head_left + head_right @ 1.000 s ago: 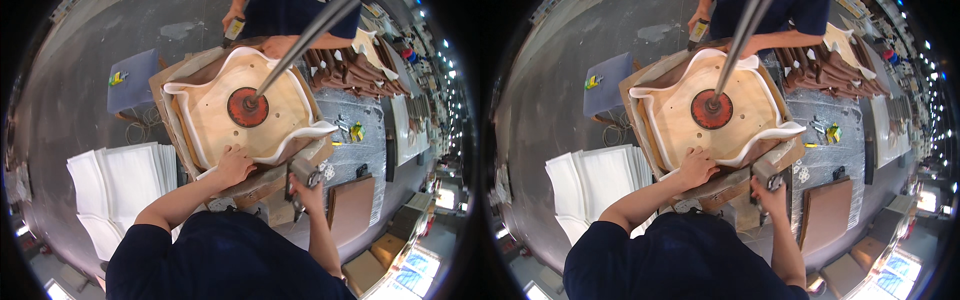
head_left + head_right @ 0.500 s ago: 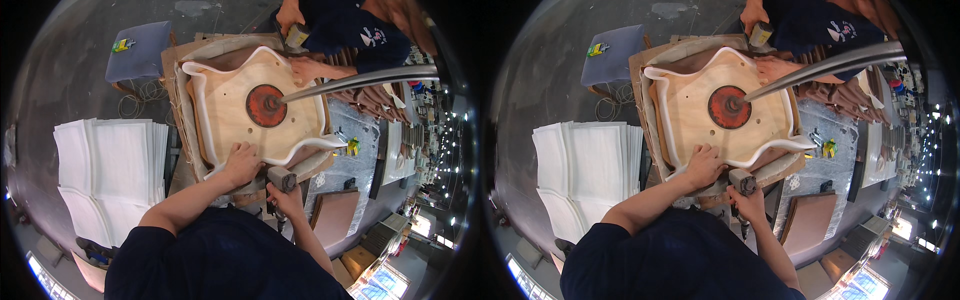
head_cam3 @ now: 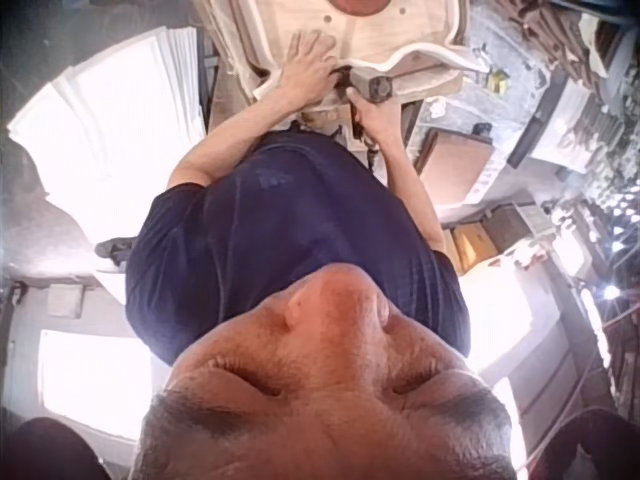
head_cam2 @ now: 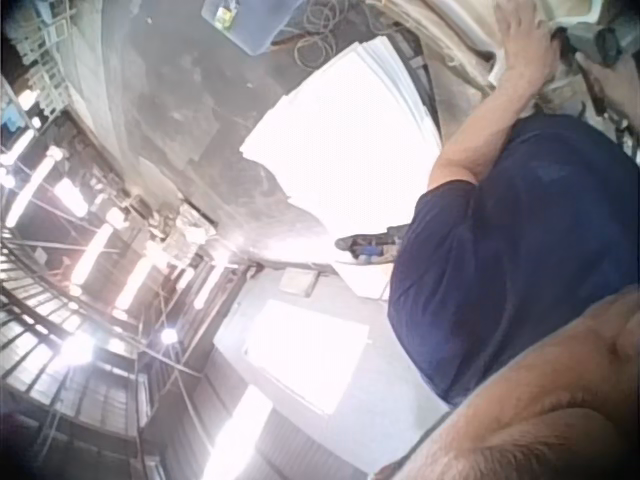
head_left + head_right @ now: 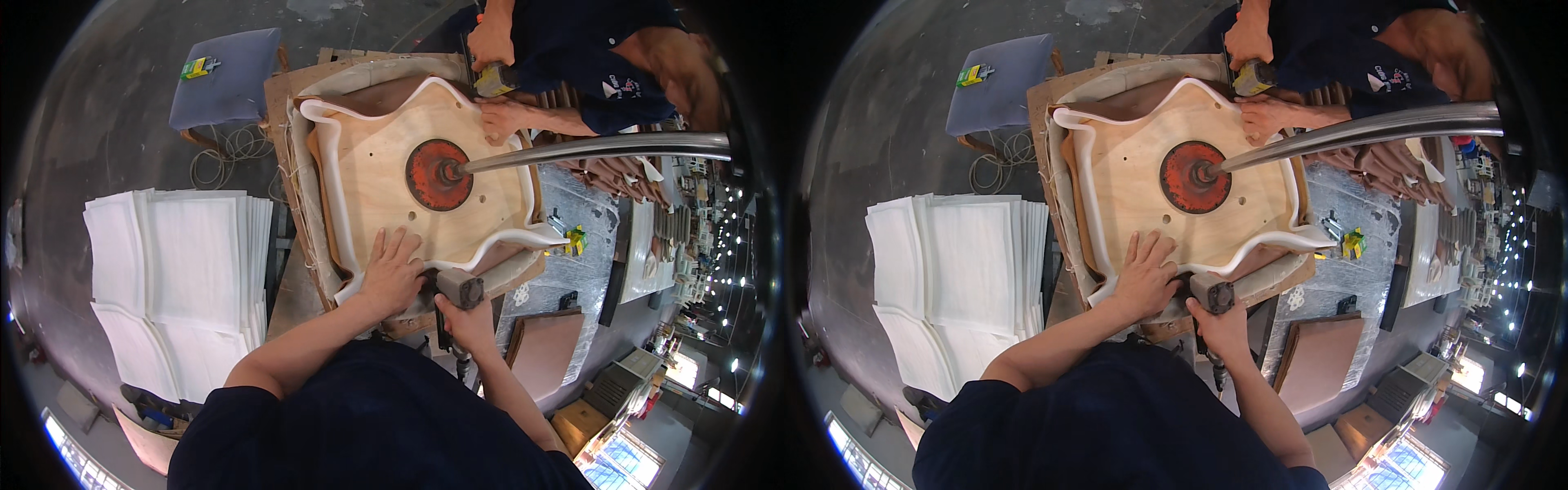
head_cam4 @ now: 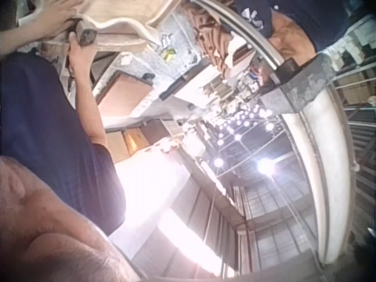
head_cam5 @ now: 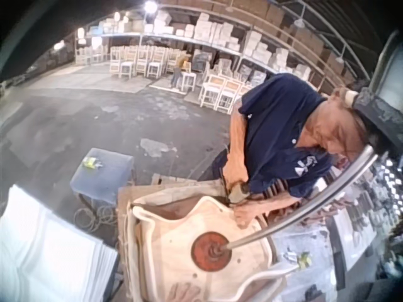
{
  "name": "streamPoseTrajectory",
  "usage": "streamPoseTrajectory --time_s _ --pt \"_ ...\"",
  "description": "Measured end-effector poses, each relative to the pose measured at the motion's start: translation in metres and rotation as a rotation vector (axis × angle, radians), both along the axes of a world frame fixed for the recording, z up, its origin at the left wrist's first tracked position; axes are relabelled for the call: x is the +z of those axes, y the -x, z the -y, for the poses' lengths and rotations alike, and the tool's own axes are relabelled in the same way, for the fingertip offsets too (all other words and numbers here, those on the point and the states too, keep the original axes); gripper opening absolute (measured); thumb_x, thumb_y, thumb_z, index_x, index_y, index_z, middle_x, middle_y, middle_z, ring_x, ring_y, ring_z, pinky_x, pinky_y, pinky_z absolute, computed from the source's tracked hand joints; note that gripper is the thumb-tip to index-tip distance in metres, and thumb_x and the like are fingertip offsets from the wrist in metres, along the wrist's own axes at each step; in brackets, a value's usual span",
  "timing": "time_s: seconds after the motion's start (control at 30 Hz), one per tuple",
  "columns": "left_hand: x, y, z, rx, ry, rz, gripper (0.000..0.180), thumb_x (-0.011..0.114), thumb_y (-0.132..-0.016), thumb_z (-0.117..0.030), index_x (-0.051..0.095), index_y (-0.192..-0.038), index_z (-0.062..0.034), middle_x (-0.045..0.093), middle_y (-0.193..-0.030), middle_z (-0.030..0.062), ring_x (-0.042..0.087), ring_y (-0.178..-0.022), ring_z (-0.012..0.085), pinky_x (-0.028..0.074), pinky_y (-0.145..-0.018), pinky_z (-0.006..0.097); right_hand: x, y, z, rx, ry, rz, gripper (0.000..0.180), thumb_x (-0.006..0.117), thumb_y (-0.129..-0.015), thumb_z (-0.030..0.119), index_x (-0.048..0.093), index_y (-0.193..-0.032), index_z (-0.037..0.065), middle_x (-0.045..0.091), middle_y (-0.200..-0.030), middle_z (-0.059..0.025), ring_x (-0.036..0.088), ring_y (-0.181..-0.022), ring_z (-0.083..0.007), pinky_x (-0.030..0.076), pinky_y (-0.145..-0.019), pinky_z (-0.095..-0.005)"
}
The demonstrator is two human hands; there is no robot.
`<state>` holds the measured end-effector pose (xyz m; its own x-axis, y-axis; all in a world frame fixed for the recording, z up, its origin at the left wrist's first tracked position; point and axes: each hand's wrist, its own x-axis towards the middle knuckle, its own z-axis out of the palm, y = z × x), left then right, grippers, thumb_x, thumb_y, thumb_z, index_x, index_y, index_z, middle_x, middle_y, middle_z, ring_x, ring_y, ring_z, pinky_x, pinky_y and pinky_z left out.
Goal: The person places a white fabric cover over a chair seat, aligns it, and uses a staple gun to secure the fabric around the edges. A coworker assists by holding the seat and applying glue. The process is repeated for multiple seats.
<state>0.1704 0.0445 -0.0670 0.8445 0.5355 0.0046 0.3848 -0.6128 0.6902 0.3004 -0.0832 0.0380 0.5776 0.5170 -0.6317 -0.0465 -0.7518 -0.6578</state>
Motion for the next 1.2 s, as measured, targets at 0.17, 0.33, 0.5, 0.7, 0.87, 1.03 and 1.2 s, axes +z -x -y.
streamPoseTrajectory --time_s 0.17,0.33,0.5,0.7,0.87,1.03,1.2 --pt "-0.003 -0.006 0.004 0.07 0.081 0.052 0.018 0.082 -0.091 -0.023 0.079 -0.099 -0.0075 0.053 -0.153 0.0087 0.032 -0.162 0.04 0.016 -0.135 0.067 0.001 -0.009 0.006 -0.001 0.004 -0.071 0.063 0.084 -0.096 0.013 0.062 -0.154 0.0 0.073 -0.085 -0.0037 0.061 -0.057 -0.0089 0.051 -0.055 -0.0297" --pt "-0.001 -0.009 0.004 0.104 0.11 0.07 0.015 0.082 -0.09 -0.02 0.078 -0.092 -0.006 0.054 -0.152 0.0084 0.032 -0.162 0.0389 0.017 -0.135 0.066 0.002 -0.012 0.009 0.031 -0.045 -0.076 0.066 0.084 -0.096 0.014 0.059 -0.156 0.0 0.073 -0.089 -0.0031 0.062 -0.058 -0.0083 0.051 -0.054 -0.0285" --pt "-0.001 -0.011 0.005 0.119 0.122 0.07 0.015 0.082 -0.09 -0.019 0.078 -0.091 -0.0053 0.054 -0.152 0.0079 0.033 -0.162 0.038 0.018 -0.135 0.066 0.0 -0.011 0.006 0.048 -0.047 -0.068 0.066 0.083 -0.097 0.014 0.058 -0.157 -0.001 0.072 -0.087 -0.0032 0.062 -0.058 -0.0081 0.051 -0.054 -0.028" --pt "-0.004 -0.011 0.004 0.12 0.119 0.057 0.017 0.082 -0.089 -0.021 0.08 -0.097 -0.0058 0.054 -0.153 0.007 0.033 -0.162 0.037 0.018 -0.136 0.064 0.006 -0.005 -0.006 0.065 0.02 -0.013 0.063 0.082 -0.099 0.013 0.059 -0.155 -0.002 0.069 -0.084 -0.0023 0.06 -0.057 -0.009 0.05 -0.052 -0.0286" --pt "-0.006 -0.012 0.007 0.148 0.108 0.072 0.016 0.081 -0.09 -0.019 0.082 -0.099 -0.0061 0.053 -0.155 0.0067 0.032 -0.163 0.0374 0.018 -0.136 0.066 0.001 -0.003 -0.007 0.054 0.008 0.015 0.062 0.083 -0.098 0.011 0.06 -0.154 -0.001 0.071 -0.086 -0.0037 0.062 -0.059 -0.0108 0.051 -0.054 -0.0305" --pt "-0.004 -0.011 0.009 0.112 0.13 0.055 0.02 0.078 -0.089 -0.019 0.083 -0.104 -0.0055 0.053 -0.157 0.0089 0.032 -0.162 0.0374 0.016 -0.136 0.064 -0.021 -0.005 0.013 0.103 -0.046 0.117 0.061 0.087 -0.092 0.012 0.064 -0.147 -0.003 0.08 -0.105 -0.0118 0.076 -0.087 -0.0208 0.061 -0.079 -0.0382" --pt "-0.002 -0.011 0.011 0.122 0.102 0.057 0.022 0.078 -0.089 -0.02 0.083 -0.105 -0.0063 0.053 -0.158 0.0093 0.032 -0.162 0.0386 0.015 -0.136 0.066 -0.024 -0.009 0.006 0.144 0.02 0.158 0.058 0.089 -0.092 0.016 0.066 -0.142 -0.003 0.081 -0.114 -0.0148 0.079 -0.097 -0.0241 0.063 -0.088 -0.0394"
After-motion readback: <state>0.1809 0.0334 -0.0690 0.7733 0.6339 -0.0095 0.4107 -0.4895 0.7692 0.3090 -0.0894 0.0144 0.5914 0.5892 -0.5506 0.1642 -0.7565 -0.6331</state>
